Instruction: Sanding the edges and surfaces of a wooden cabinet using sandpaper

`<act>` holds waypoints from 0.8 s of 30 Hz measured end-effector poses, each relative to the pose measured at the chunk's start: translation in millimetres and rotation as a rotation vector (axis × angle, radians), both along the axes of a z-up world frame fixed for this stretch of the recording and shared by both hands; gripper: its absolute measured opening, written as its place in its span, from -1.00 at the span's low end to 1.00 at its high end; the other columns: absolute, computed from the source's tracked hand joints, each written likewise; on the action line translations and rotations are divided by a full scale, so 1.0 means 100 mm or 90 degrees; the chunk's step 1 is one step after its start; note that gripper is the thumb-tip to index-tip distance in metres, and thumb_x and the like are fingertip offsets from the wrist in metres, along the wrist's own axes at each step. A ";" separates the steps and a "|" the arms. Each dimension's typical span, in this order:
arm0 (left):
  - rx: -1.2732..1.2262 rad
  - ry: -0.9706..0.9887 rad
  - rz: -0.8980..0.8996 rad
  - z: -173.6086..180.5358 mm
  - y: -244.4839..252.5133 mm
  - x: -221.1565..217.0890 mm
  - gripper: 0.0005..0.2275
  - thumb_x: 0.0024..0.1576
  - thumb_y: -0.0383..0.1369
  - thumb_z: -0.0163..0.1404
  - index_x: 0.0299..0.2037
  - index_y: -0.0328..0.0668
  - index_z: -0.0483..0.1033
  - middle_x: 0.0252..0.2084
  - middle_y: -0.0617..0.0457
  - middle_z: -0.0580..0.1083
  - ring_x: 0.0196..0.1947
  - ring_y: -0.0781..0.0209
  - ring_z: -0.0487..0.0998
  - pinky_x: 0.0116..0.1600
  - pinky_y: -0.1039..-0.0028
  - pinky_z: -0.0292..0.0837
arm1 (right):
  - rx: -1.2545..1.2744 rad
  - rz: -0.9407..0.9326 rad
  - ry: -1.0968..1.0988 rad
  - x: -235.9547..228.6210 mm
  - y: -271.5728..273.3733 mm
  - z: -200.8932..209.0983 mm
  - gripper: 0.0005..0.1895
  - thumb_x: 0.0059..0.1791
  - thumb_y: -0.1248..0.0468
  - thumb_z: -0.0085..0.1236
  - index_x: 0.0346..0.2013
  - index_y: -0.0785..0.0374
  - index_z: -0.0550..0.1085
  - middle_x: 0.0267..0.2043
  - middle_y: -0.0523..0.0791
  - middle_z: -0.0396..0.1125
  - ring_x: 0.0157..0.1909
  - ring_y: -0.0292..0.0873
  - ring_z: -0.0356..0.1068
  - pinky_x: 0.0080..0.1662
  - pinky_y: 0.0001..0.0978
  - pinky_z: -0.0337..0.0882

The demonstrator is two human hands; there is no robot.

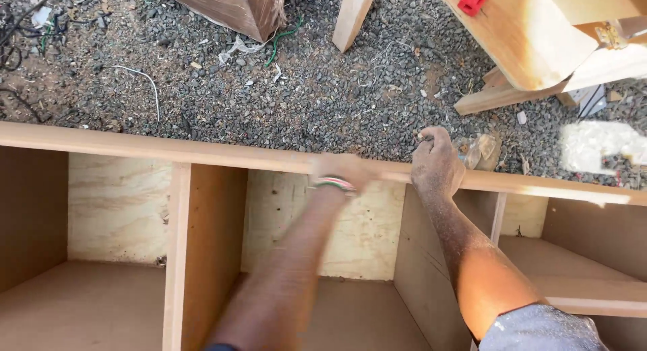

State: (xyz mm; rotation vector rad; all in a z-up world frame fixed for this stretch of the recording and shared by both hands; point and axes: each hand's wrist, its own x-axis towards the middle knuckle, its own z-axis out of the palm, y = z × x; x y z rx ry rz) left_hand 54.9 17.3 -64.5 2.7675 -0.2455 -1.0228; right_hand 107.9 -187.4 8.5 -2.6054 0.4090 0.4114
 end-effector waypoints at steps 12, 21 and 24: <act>0.028 -0.032 0.280 0.84 -0.45 -0.02 -0.45 0.46 0.20 -0.32 0.26 0.43 0.79 0.37 0.18 0.71 0.55 -0.10 0.56 0.63 -0.25 0.17 | 0.062 0.321 0.110 0.32 -0.42 -0.61 -0.53 0.26 0.01 -0.18 0.20 -0.28 0.73 -0.08 -0.22 0.72 0.33 0.06 0.65 0.38 0.19 0.57; 0.125 0.086 0.123 1.59 -0.08 0.01 -0.57 0.45 -0.24 -0.18 0.30 0.15 0.80 0.31 -0.11 0.76 0.43 -0.33 0.71 0.52 -0.29 0.50 | -0.141 0.292 0.219 0.55 -2.47 -0.30 -0.49 0.23 -0.17 0.03 0.42 -0.35 0.68 0.38 -0.05 0.64 0.51 0.29 0.52 0.48 0.30 0.48; 0.041 0.041 0.068 1.06 -1.48 0.33 -0.61 0.43 -0.23 -0.11 0.33 0.17 0.75 0.29 -0.05 0.74 0.35 -0.33 0.73 0.43 -0.31 0.56 | -0.103 0.297 0.200 0.65 -2.55 -0.42 -0.53 0.24 -0.11 -0.03 0.38 -0.44 0.69 0.33 -0.07 0.66 0.46 0.27 0.55 0.45 0.30 0.52</act>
